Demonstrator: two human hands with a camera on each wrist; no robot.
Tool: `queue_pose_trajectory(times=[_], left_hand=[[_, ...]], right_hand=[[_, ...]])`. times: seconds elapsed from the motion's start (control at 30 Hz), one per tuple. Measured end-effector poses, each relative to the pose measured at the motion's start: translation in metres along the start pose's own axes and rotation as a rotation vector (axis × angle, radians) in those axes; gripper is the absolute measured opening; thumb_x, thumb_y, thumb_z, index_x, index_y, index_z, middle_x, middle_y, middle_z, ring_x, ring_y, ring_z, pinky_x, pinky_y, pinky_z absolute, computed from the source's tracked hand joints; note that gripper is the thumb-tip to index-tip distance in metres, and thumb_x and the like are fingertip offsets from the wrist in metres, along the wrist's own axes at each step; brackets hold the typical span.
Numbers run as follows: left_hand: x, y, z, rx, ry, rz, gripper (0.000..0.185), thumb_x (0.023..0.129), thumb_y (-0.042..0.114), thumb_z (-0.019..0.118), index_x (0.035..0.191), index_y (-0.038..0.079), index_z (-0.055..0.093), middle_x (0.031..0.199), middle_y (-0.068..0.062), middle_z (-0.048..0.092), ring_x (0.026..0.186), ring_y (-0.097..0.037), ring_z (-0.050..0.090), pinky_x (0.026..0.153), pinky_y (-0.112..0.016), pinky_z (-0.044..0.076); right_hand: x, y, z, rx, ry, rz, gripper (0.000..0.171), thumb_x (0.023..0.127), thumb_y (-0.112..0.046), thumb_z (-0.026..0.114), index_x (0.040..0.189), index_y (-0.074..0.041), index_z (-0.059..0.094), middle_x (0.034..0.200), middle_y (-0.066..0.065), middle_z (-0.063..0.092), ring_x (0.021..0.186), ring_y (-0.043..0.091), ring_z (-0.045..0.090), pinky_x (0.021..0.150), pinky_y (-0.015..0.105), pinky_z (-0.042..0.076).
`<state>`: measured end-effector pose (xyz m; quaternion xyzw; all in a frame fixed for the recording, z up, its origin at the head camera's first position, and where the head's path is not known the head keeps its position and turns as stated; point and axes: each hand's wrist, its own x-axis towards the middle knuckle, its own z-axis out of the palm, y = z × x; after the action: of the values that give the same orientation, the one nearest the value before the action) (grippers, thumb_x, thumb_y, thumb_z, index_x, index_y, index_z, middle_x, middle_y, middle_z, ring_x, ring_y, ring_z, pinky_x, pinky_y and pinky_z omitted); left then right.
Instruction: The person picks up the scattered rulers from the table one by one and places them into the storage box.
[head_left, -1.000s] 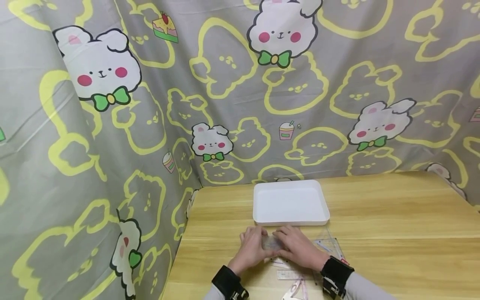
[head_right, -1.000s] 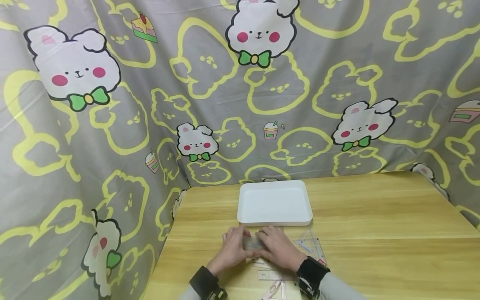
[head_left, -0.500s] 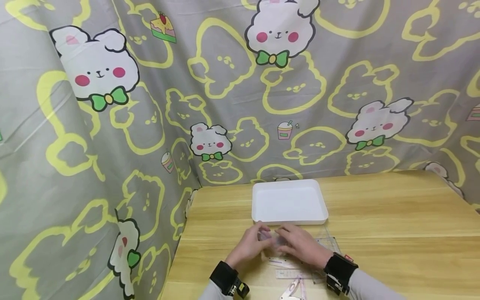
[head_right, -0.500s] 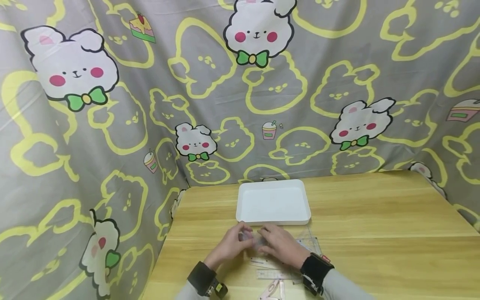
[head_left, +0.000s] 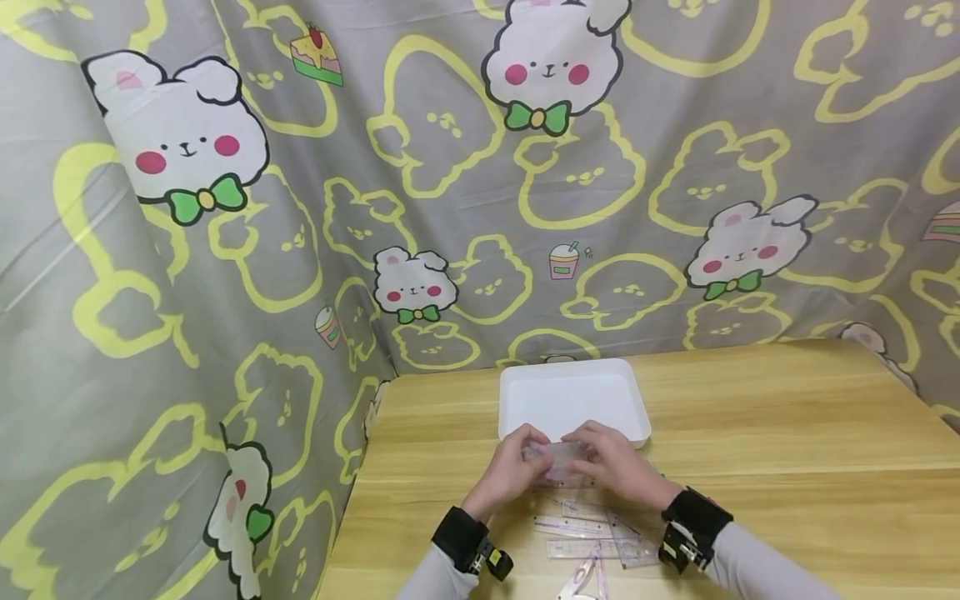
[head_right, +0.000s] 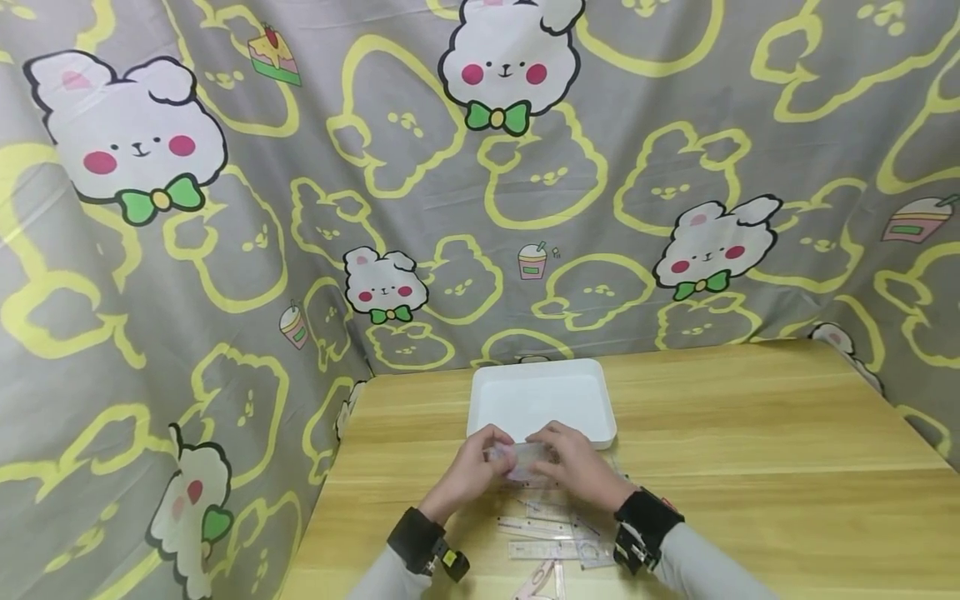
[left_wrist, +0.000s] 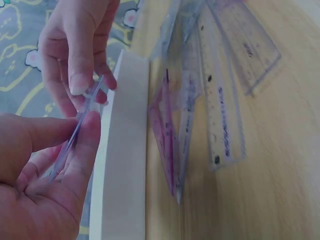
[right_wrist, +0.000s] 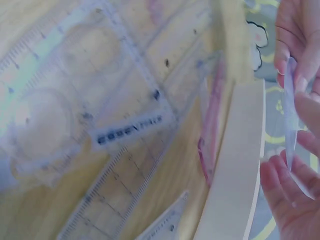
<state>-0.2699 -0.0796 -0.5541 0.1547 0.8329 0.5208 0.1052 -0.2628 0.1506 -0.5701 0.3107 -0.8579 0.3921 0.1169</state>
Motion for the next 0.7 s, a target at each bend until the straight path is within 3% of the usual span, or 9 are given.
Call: queue_pose_trajectory(times=[0.1, 0.27, 0.5, 0.7], left_hand=[[0.005, 0.003, 0.003, -0.028, 0.010, 0.003, 0.015, 0.099, 0.011, 0.071, 0.112, 0.016, 0.065, 0.119, -0.006, 0.066, 0.097, -0.016, 0.063, 0.078, -0.028, 0.054], [0.014, 0.007, 0.008, -0.117, 0.023, 0.023, 0.016, 0.095, 0.004, 0.073, 0.108, 0.008, 0.066, 0.112, -0.009, 0.069, 0.081, -0.015, 0.070, 0.071, -0.027, 0.059], [0.031, 0.010, 0.014, -0.031, 0.084, 0.078, 0.014, 0.096, 0.008, 0.073, 0.108, 0.006, 0.068, 0.099, -0.003, 0.074, 0.087, -0.008, 0.067, 0.076, -0.025, 0.055], [0.045, 0.010, 0.019, -0.077, 0.099, 0.090, 0.004, 0.102, 0.008, 0.067, 0.099, 0.004, 0.066, 0.089, -0.008, 0.079, 0.076, -0.010, 0.072, 0.069, -0.022, 0.058]], right_hand=[[0.003, 0.003, -0.007, 0.089, 0.000, 0.084, 0.038, 0.086, -0.016, 0.085, 0.118, 0.000, 0.073, 0.106, 0.009, 0.072, 0.086, 0.018, 0.070, 0.075, 0.031, 0.061], [0.009, 0.011, -0.016, 0.160, -0.001, 0.156, 0.032, 0.086, -0.011, 0.086, 0.114, -0.001, 0.075, 0.110, 0.015, 0.075, 0.081, 0.013, 0.071, 0.073, 0.026, 0.059], [0.024, 0.024, -0.030, 0.105, 0.016, 0.083, 0.026, 0.085, -0.003, 0.084, 0.110, 0.001, 0.076, 0.103, 0.016, 0.075, 0.076, 0.016, 0.071, 0.068, 0.025, 0.058], [0.032, 0.036, -0.042, 0.079, -0.013, 0.099, 0.023, 0.089, 0.001, 0.080, 0.111, 0.003, 0.076, 0.105, 0.020, 0.074, 0.078, 0.021, 0.071, 0.069, 0.027, 0.059]])
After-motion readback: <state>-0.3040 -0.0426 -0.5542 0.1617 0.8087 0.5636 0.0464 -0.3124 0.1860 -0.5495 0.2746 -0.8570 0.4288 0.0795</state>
